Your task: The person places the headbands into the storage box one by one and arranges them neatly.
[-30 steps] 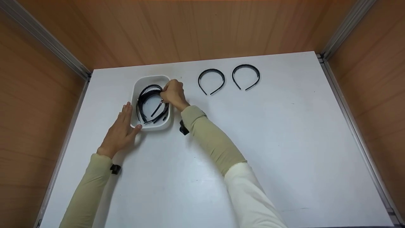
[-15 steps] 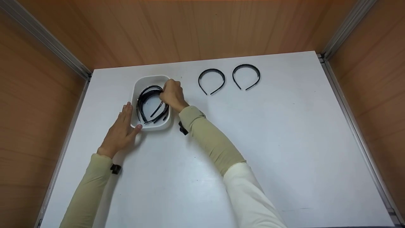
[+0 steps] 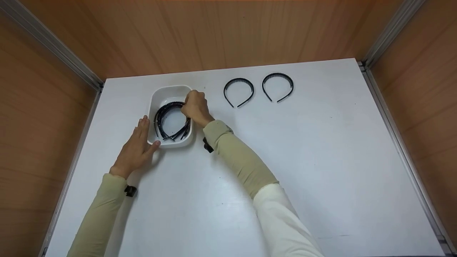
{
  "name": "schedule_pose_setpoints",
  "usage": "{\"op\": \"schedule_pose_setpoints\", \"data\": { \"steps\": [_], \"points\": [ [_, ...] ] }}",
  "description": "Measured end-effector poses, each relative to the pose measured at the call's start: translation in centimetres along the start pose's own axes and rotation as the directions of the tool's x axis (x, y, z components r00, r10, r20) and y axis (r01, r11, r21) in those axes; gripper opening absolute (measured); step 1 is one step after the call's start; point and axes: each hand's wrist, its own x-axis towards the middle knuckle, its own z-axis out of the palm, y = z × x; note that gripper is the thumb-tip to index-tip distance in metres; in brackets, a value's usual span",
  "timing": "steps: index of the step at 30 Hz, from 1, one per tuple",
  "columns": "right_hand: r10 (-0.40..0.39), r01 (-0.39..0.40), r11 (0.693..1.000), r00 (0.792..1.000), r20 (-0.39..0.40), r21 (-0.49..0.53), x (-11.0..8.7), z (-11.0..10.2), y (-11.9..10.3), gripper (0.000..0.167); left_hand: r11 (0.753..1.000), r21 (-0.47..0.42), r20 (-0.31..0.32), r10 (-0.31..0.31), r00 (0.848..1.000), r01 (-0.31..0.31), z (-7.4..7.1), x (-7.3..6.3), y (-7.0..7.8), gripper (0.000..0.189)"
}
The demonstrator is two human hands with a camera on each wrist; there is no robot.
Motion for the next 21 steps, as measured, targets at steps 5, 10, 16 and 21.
{"op": "schedule_pose_setpoints", "data": {
  "steps": [5, 10, 16, 21],
  "points": [
    [-0.017, 0.017, 1.0, 1.0, 0.004, -0.026, -0.1, -0.4, 0.2, 0.019, 1.0, 0.005, 0.012, -0.006, 1.0, 0.006, 0.0, 0.0, 0.0, 0.091],
    [-0.038, 0.038, 0.998, 0.999, -0.005, -0.054, -0.1, -1.3, 0.5, 0.024, 1.0, 0.007, 0.009, -0.008, 1.0, 0.008, 0.0, 0.2, 0.0, 0.091],
    [-0.065, 0.064, 0.996, 0.998, -0.01, -0.055, -0.2, -2.7, 0.8, 0.024, 1.0, 0.001, -0.009, 0.003, 1.0, -0.003, 0.0, 0.1, 0.1, 0.092],
    [-0.072, 0.071, 0.996, 0.997, -0.013, -0.045, -0.4, -4.3, 1.2, 0.025, 1.0, 0.002, -0.014, 0.01, 1.0, -0.01, -0.1, 0.1, 0.1, 0.09]
  ]
}}
